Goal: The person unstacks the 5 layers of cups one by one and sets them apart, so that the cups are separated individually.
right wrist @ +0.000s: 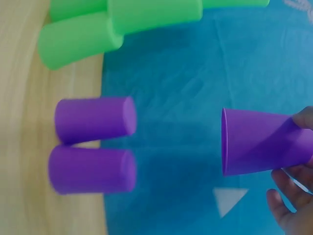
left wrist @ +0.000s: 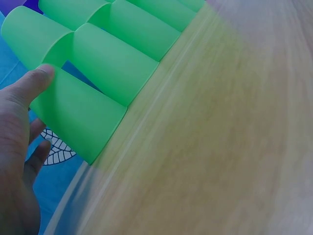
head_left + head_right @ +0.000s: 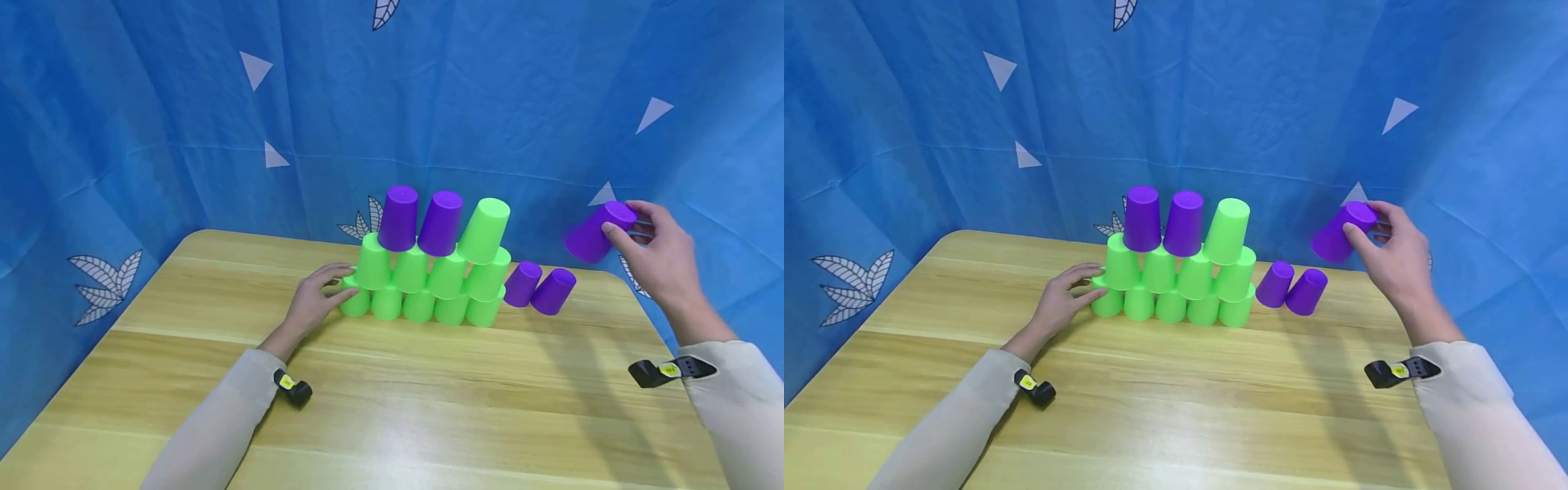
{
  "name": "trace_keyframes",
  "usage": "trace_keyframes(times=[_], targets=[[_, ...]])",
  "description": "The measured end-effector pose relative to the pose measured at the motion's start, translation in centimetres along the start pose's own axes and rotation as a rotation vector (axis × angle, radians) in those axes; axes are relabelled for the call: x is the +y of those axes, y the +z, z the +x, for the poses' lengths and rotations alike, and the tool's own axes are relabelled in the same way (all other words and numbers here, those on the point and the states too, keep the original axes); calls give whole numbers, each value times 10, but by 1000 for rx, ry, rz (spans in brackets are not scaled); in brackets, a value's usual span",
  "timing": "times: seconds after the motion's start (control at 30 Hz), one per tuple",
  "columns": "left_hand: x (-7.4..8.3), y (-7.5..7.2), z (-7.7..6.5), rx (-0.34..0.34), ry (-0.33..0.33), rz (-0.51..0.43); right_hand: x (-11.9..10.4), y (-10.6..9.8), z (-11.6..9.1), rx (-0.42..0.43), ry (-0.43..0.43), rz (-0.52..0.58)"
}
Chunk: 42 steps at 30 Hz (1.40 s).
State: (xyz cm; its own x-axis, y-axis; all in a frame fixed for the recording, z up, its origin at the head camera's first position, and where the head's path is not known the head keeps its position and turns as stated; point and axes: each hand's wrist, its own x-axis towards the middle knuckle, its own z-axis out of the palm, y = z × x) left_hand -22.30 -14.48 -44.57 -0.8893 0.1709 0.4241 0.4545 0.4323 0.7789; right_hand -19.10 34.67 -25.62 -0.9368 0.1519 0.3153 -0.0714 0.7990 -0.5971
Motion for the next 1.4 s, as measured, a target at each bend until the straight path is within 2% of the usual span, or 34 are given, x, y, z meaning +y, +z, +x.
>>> trace_keyframes(times=[0.2, 0.6, 0.83, 1.1, 1.4], targets=[[0, 0, 0, 6, 16, -1, 28, 3, -1, -17, 50, -18], [-1, 0, 0, 9, 27, -34, 78, 17, -3, -25, 74, -107], [-2, 1, 0, 12, 24, -43, 103, 29, -10, -96, 140, -97], [-2, 1, -1, 14, 22, -43, 120, 48, -17, -157, 128, -101], [-2, 1, -1, 17, 18, -43, 123, 59, -21, -214, 125, -71]])
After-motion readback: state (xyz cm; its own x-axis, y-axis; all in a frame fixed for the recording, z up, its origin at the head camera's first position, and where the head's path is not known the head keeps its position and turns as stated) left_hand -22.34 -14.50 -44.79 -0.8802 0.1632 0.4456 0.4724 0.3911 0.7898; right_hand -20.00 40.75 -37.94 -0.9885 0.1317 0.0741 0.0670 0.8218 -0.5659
